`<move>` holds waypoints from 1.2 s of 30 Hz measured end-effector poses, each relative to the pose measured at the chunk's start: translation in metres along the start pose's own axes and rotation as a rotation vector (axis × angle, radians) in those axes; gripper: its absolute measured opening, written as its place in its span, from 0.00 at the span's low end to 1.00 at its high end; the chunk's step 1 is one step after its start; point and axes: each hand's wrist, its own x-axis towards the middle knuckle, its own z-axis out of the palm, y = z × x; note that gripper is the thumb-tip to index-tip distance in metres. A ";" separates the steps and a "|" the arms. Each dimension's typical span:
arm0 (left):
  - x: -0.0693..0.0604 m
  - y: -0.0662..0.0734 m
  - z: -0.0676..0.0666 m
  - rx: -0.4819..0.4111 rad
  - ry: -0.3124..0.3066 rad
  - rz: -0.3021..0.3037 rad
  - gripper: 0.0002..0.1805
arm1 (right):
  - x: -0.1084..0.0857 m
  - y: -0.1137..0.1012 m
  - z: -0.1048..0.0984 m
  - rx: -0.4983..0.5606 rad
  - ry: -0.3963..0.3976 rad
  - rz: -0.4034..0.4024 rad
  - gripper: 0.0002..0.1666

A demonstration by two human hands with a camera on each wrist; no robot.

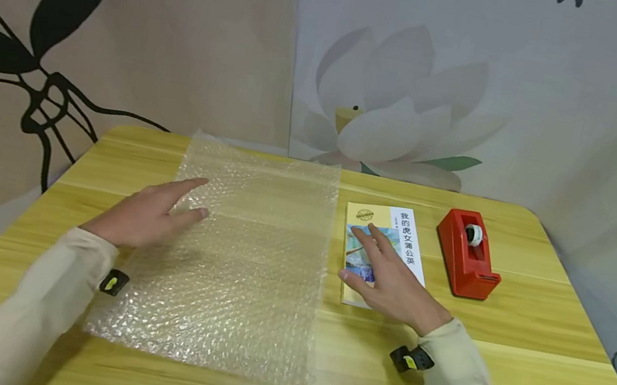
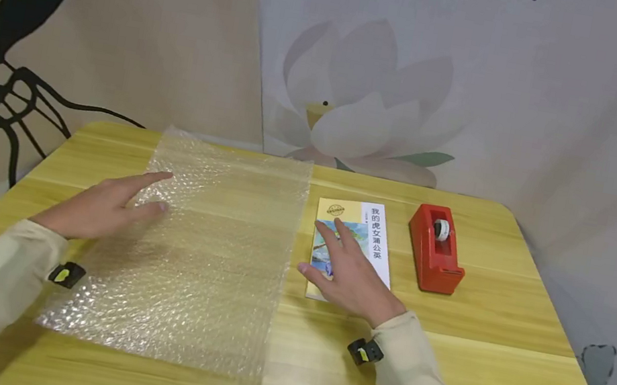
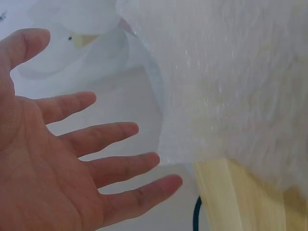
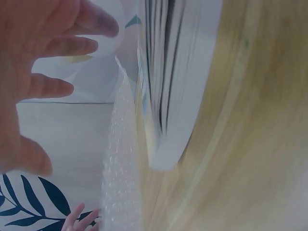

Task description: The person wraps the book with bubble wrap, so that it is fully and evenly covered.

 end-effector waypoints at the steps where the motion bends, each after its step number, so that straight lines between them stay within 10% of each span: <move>1: 0.001 -0.002 -0.002 -0.011 -0.001 -0.010 0.42 | 0.000 0.000 0.000 0.012 -0.006 -0.003 0.47; 36: 0.039 -0.064 -0.011 -0.385 -0.157 -0.127 0.35 | 0.000 -0.020 0.020 0.631 -0.300 -0.033 0.30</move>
